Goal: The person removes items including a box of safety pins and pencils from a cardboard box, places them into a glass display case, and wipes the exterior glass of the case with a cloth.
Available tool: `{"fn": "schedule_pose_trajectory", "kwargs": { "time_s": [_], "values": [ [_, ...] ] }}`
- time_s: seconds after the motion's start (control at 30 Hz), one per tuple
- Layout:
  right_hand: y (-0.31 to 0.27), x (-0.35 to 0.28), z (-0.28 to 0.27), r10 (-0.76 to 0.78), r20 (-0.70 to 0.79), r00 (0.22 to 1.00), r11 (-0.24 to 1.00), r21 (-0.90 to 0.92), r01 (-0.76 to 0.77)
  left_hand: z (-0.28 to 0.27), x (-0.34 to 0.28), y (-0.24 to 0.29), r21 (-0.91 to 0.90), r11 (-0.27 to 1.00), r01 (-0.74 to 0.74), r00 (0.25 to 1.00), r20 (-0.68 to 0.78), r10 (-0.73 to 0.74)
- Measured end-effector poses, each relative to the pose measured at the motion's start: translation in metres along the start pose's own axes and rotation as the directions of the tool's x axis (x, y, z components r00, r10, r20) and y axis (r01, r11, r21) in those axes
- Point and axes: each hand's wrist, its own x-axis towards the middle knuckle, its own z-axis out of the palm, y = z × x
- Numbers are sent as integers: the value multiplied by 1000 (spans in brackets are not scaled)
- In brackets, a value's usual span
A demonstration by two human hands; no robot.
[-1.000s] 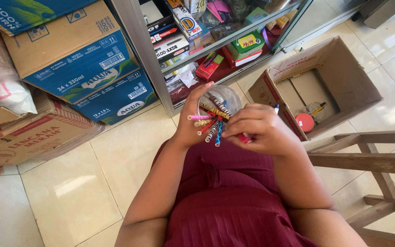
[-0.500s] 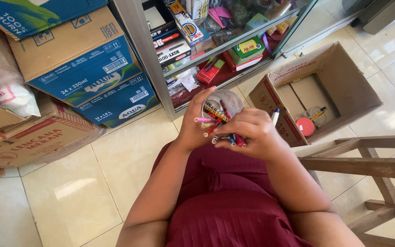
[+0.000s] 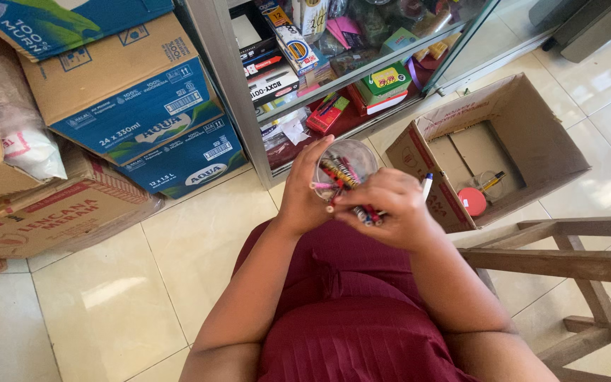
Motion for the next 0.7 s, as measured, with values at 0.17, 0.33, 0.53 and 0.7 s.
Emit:
{"fn": "schedule_pose_trajectory", "kwargs": {
  "time_s": [0.17,0.33,0.53,0.7],
  "values": [
    [0,-6,14,25,-120,992,996,-79,-34,-3,1,3,-2,999,-39,998,-42,39],
    [4,-10,8,197,-210,958,980,64,-188,-4,2,11,44,999,-29,999,-37,30],
    [0,-6,13,12,-65,998,997,-80,-17,-1,3,11,121,992,-36,999,-9,37],
    [5,-10,14,189,-204,960,982,13,-190,-5,2,16,119,992,-33,999,7,32]
  ]
}}
